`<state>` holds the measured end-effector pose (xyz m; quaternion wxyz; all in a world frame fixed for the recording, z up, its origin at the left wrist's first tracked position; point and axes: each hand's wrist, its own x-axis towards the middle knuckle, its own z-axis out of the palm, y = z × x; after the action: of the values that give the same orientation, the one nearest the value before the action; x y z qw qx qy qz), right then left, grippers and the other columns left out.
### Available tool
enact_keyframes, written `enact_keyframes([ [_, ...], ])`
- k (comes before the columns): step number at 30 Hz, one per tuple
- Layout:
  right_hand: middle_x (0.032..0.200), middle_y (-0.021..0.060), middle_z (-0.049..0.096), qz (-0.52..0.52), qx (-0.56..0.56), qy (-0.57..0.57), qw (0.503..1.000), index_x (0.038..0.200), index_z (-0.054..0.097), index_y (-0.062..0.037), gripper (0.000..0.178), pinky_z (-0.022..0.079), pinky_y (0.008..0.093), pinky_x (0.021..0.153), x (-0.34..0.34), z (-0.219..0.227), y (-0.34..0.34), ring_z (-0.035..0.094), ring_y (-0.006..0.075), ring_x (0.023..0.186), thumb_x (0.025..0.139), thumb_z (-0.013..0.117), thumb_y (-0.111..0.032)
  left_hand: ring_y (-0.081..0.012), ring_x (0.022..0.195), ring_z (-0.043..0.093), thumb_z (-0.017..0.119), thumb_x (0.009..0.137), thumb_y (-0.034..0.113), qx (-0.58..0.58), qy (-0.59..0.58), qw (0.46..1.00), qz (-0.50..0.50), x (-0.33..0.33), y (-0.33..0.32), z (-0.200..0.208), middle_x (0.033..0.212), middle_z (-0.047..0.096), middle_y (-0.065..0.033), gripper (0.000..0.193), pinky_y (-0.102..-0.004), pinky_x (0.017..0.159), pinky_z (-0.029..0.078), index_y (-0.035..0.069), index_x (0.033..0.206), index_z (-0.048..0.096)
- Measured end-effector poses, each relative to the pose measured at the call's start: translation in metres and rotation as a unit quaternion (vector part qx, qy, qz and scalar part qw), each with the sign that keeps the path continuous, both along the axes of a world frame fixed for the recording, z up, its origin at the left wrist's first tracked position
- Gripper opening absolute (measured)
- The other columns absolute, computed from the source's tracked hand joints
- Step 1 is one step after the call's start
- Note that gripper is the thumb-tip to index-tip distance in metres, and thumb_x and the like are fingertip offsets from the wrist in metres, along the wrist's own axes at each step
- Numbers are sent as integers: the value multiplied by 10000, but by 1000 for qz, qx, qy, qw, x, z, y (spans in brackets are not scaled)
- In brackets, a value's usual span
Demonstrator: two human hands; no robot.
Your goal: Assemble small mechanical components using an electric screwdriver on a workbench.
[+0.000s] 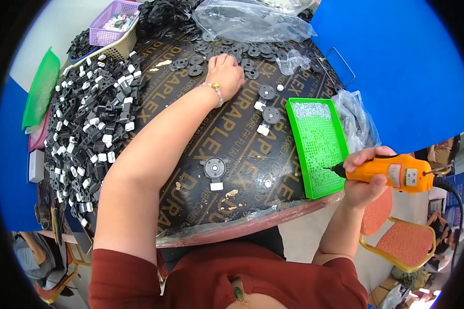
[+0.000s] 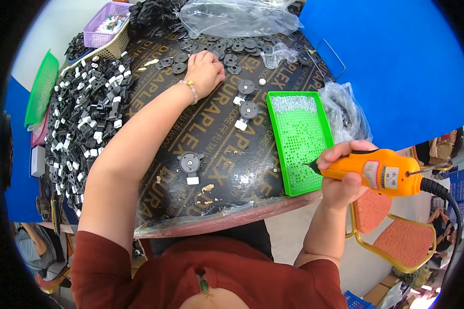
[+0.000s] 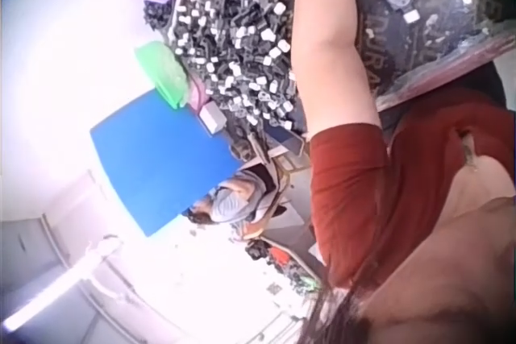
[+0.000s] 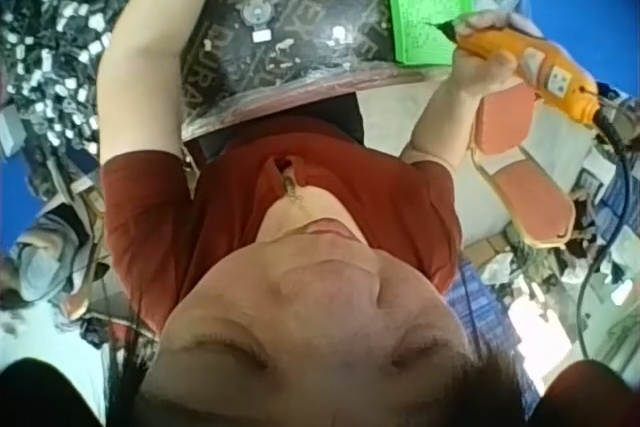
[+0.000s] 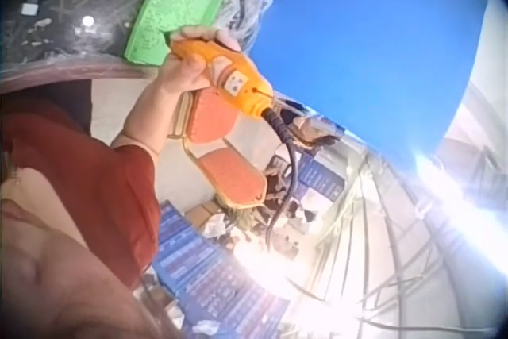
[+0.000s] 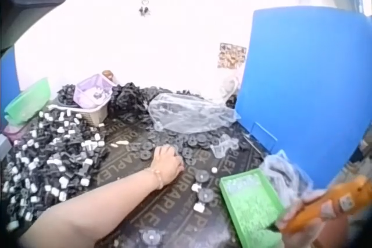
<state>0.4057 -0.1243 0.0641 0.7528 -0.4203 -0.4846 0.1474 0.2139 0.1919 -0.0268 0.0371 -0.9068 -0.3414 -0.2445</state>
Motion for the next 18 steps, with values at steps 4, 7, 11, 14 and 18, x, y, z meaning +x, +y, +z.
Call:
enact_keyframes([
  [4,807,113,571,-14,14,-23,1000,1204,482,-75,627,467,297,549,9,0,-1,545,182,609,870,663,-574,-277,1114,513,745,781,222,6,-160,976,-149,42,-71,42,976,617,-33,39,-452,979,352,192,805,738],
  [7,801,111,572,-20,21,-24,999,1193,491,-68,611,471,297,551,8,4,4,548,181,613,878,660,-563,-275,1137,499,725,809,200,-43,-160,963,-211,55,-121,63,1009,595,-57,100,-457,1019,331,138,888,727],
  [11,791,149,601,4,34,7,999,1188,468,-45,600,506,293,563,8,5,1,572,193,603,865,715,-486,-300,1188,483,679,865,181,-81,-122,972,-183,20,-148,81,1098,584,-86,183,-473,1057,309,109,1032,693],
  [14,787,146,604,13,36,1,999,1182,470,-49,591,511,299,561,2,10,-4,572,194,596,865,715,-484,-321,1210,492,663,880,196,-120,-98,977,-146,-38,-164,89,1178,588,-108,255,-475,1068,305,98,1115,656],
  [18,803,112,584,42,23,-7,999,1194,500,-70,608,486,308,541,-15,13,1,560,176,595,895,626,-585,-315,1226,513,706,849,248,-220,-42,972,-66,-107,-188,79,1257,587,-118,397,-457,1078,307,82,1198,616],
])
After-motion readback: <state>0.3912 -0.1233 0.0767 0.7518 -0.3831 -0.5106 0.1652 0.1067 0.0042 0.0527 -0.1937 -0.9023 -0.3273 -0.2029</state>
